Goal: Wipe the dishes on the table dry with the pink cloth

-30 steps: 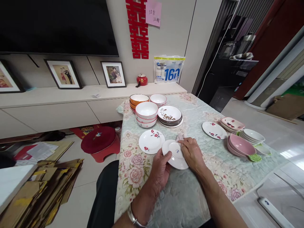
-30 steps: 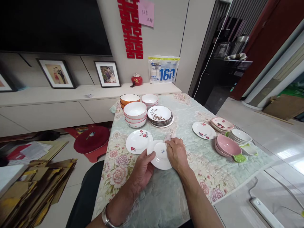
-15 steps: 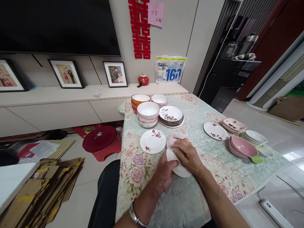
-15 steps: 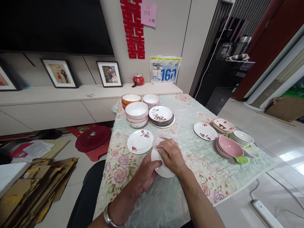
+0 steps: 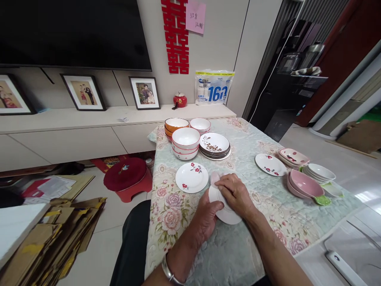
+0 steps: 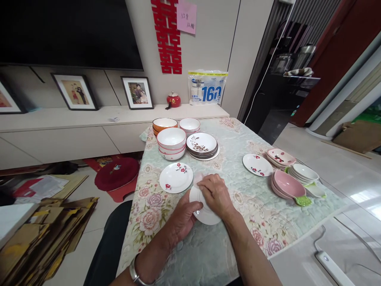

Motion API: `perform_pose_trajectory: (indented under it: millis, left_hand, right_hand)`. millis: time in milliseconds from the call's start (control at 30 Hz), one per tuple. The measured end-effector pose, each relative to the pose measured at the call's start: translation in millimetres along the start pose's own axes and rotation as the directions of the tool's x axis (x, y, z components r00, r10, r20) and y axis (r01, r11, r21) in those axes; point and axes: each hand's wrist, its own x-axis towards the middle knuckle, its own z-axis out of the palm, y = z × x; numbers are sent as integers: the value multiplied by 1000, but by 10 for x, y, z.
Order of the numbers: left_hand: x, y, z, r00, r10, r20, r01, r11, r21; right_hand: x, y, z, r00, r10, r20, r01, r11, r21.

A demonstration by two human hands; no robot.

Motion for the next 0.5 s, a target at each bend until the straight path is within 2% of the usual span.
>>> perform_pose_trajectory:
  millis: [100, 167, 267, 367, 500]
  left_hand:
    - [1, 1, 4, 1000, 15, 24, -15, 1000, -1]
    - [2, -1, -1, 1000, 14, 23, -14, 1000, -8]
    - [9, -3, -17, 1000, -8, 14, 8, 1000, -16]
    - [31, -3, -38, 1000, 12, -29, -13, 1000, -15]
    - [57, -9, -60, 985, 97, -141, -104, 994, -40]
  right_hand:
    - [23, -122, -4, 991, -104, 88, 101, 994, 45]
    - [40, -123, -9, 992, -88, 94, 83, 995, 54]
    - [48, -25, -19, 996, 88, 32, -89, 996, 31]
    - [28, 77, -27, 958, 286, -6, -286, 958, -22]
    - [-9, 123, 0, 939, 342, -35, -344, 933, -106]
